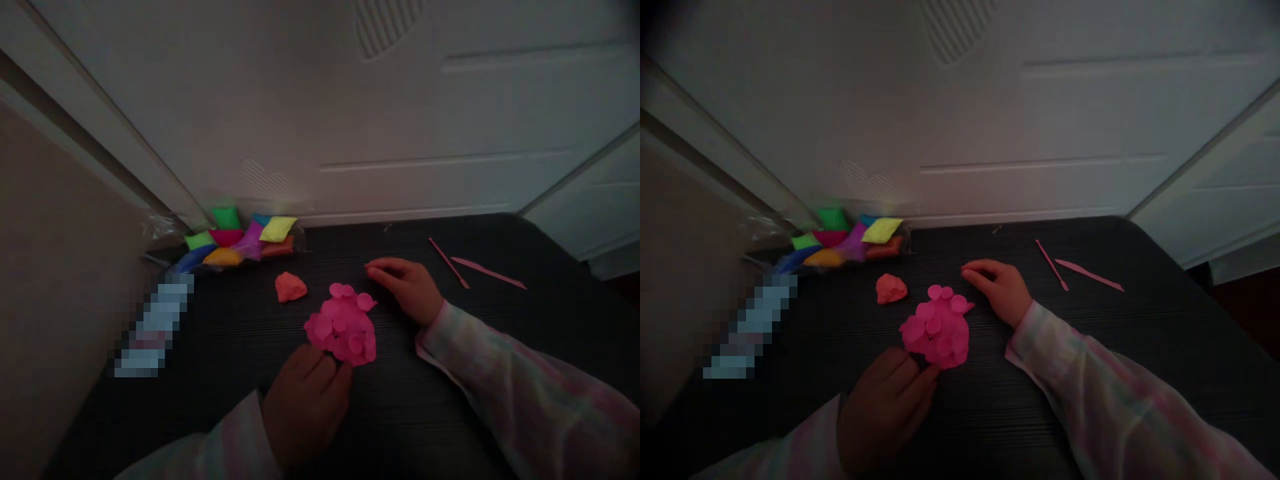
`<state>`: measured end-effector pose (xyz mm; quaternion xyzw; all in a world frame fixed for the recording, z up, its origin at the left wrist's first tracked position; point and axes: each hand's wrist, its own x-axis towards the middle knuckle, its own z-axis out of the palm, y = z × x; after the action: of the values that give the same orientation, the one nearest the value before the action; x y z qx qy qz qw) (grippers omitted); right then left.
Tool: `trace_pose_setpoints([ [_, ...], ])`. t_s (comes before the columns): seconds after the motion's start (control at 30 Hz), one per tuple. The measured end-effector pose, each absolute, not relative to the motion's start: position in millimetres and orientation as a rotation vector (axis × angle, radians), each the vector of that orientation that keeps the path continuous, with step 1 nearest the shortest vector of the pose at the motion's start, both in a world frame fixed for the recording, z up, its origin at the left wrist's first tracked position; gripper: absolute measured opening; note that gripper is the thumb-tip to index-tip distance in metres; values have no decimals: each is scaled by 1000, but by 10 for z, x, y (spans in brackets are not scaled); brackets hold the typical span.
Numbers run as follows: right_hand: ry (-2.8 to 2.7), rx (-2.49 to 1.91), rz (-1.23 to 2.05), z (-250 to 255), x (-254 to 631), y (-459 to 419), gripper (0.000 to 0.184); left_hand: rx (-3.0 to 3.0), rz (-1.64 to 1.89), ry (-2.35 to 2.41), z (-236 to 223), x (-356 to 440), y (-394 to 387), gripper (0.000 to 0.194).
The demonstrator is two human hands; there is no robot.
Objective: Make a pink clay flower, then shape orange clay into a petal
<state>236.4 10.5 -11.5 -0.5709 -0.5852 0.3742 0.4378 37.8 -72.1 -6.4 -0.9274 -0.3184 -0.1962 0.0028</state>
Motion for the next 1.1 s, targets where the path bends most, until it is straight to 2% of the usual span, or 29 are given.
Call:
trace_pose_setpoints([
  [0.37,-1975,-1168,919,157,2220,296,10,-3006,-766,-1145,-52,409,-722,13],
  [0.57,-2288,-1086,1006,173,2173,330,13,-3018,-794,-1170,-58,423,-736,13],
  [0.97,-2027,-1200,1183,138,2262,376,16,-3094,-751,-1215,-20,409,-705,12],
  [1.1,-2007,-1199,1114,161,2291,370,28,-3125,-755,-1193,-8,401,-696,12],
])
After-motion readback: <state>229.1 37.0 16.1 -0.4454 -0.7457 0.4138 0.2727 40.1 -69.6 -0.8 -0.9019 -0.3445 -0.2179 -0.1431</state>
